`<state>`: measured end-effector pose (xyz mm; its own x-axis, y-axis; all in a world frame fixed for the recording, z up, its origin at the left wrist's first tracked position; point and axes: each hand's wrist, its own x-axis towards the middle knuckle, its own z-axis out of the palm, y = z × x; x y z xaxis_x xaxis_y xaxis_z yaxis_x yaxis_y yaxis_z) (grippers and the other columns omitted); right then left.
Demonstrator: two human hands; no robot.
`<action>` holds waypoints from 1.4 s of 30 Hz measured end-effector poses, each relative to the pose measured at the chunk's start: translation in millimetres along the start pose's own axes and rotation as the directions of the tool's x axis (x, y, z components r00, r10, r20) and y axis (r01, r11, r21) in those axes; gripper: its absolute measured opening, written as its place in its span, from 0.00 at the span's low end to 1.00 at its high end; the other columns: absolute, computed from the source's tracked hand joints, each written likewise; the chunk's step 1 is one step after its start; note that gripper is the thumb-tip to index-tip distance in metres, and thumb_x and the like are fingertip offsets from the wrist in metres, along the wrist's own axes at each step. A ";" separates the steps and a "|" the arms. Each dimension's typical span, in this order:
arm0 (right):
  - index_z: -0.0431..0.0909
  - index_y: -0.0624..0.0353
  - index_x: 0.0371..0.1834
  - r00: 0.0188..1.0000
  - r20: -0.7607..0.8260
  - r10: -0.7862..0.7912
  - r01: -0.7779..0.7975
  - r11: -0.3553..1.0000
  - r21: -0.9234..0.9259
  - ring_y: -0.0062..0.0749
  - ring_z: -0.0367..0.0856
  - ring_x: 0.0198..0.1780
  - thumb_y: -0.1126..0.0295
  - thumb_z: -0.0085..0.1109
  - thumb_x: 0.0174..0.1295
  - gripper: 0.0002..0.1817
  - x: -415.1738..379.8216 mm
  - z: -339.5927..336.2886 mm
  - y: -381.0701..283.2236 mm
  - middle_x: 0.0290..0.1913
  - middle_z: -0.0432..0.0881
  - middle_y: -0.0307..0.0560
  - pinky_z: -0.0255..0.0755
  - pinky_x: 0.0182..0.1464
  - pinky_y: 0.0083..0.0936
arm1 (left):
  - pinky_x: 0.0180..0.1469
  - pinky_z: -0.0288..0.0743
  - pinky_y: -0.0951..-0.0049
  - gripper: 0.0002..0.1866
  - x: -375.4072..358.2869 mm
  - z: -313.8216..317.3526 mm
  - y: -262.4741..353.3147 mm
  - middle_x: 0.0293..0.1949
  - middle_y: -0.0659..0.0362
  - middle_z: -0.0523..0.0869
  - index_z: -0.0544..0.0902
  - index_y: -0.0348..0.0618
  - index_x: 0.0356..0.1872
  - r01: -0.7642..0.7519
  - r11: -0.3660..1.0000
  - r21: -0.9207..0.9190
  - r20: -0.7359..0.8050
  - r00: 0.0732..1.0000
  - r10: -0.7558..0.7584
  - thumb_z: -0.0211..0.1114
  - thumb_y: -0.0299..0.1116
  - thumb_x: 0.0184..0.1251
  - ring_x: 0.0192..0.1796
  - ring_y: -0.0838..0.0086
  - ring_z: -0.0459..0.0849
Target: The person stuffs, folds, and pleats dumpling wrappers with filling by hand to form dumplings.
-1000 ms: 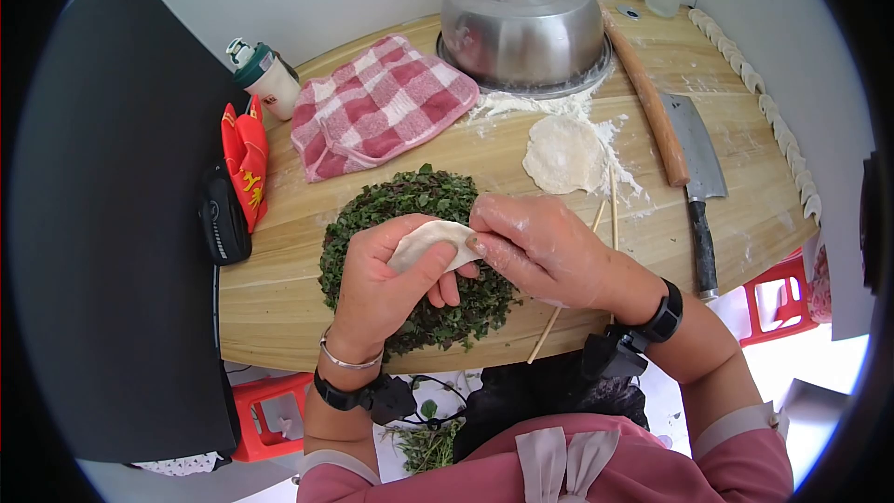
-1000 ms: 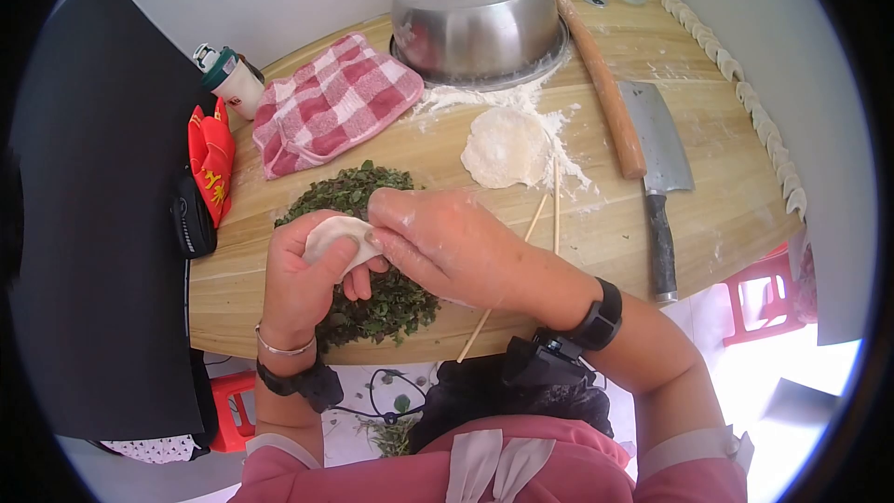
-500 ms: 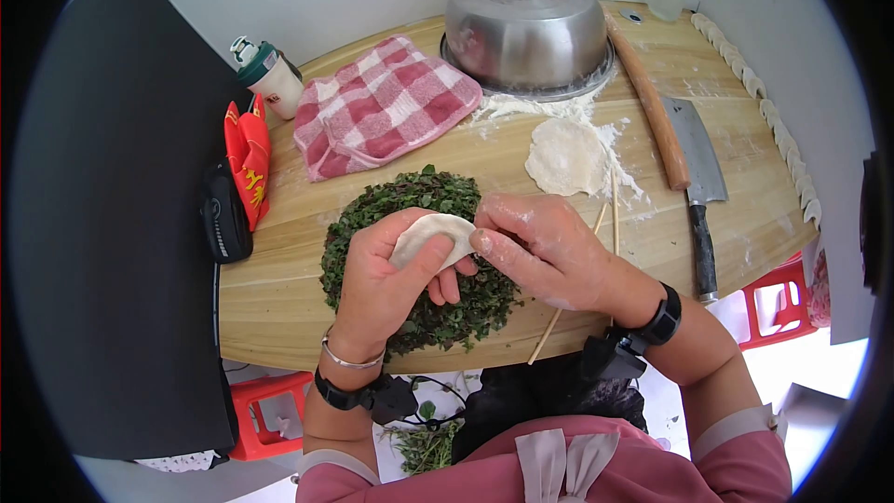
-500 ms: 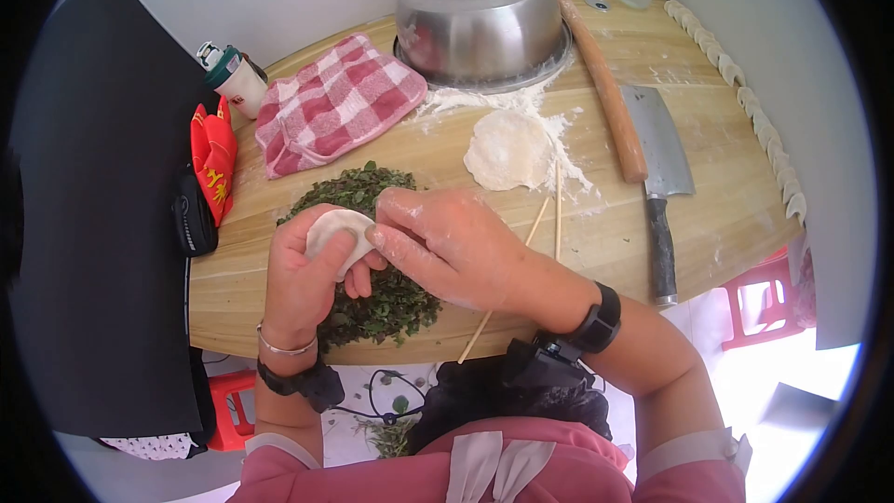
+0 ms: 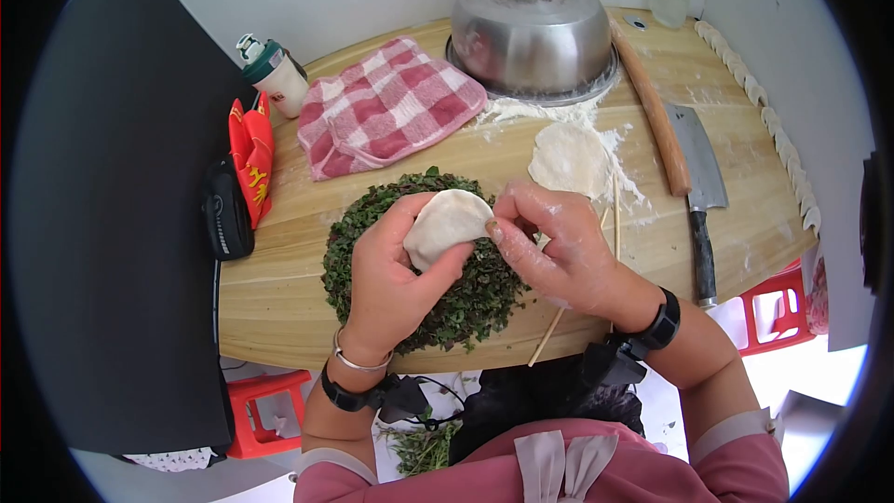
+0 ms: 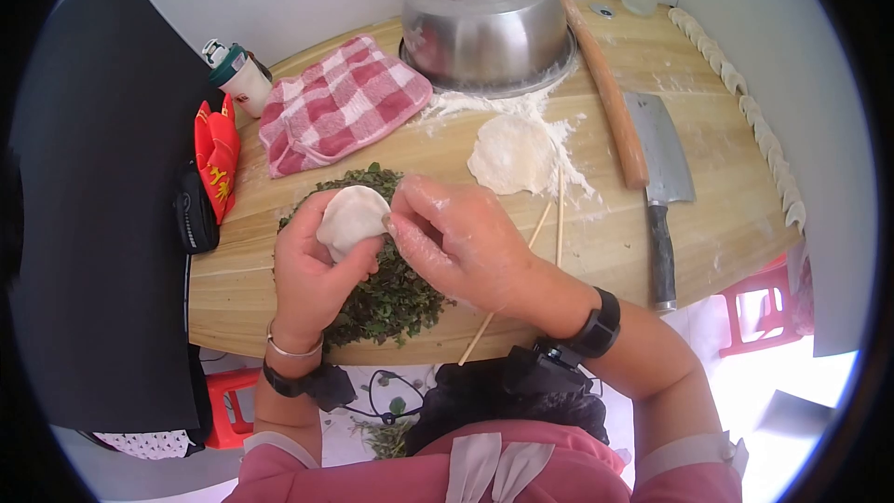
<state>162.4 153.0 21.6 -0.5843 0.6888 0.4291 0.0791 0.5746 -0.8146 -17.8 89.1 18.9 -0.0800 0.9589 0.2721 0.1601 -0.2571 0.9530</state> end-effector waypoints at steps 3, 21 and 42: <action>0.72 0.62 0.30 1.000 0.002 0.001 -0.001 1.000 0.015 0.40 0.76 0.22 0.71 0.56 0.62 0.07 -0.7 2.9 -1.1 0.21 0.73 0.51 0.68 0.25 0.31 | 0.32 0.79 0.80 0.18 0.5 -2.1 4.8 0.45 0.56 0.82 0.77 0.35 0.54 0.087 0.993 0.077 -0.029 0.996 -0.085 0.60 0.16 0.61 0.33 0.78 0.85; 0.69 0.62 0.53 0.927 0.263 0.266 -0.342 0.888 0.308 0.14 0.76 0.26 0.70 0.52 0.67 0.14 2.6 4.3 2.4 0.34 0.78 0.38 0.72 0.28 0.13 | 0.29 0.69 0.81 0.14 1.1 -7.3 -3.0 0.32 0.59 0.78 0.77 0.37 0.45 -0.233 0.953 0.191 0.003 0.971 0.237 0.63 0.20 0.56 0.28 0.80 0.75; 0.74 0.59 0.50 0.994 -0.074 0.084 -0.106 0.922 -0.372 0.42 0.81 0.38 0.70 0.57 0.63 0.14 -102.9 -143.1 -48.0 0.39 0.80 0.50 0.73 0.37 0.32 | 0.26 0.56 0.82 0.09 -7.6 -14.8 -14.3 0.32 0.57 0.75 0.73 0.38 0.33 -0.477 0.803 0.357 -0.040 0.851 0.524 0.49 0.31 0.72 0.24 0.82 0.64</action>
<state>334.3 117.8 72.4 -0.5141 0.7656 0.3868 0.4355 0.6215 -0.6512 -34.0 83.8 5.1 -0.0233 0.6768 0.7358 0.5176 -0.6215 0.5881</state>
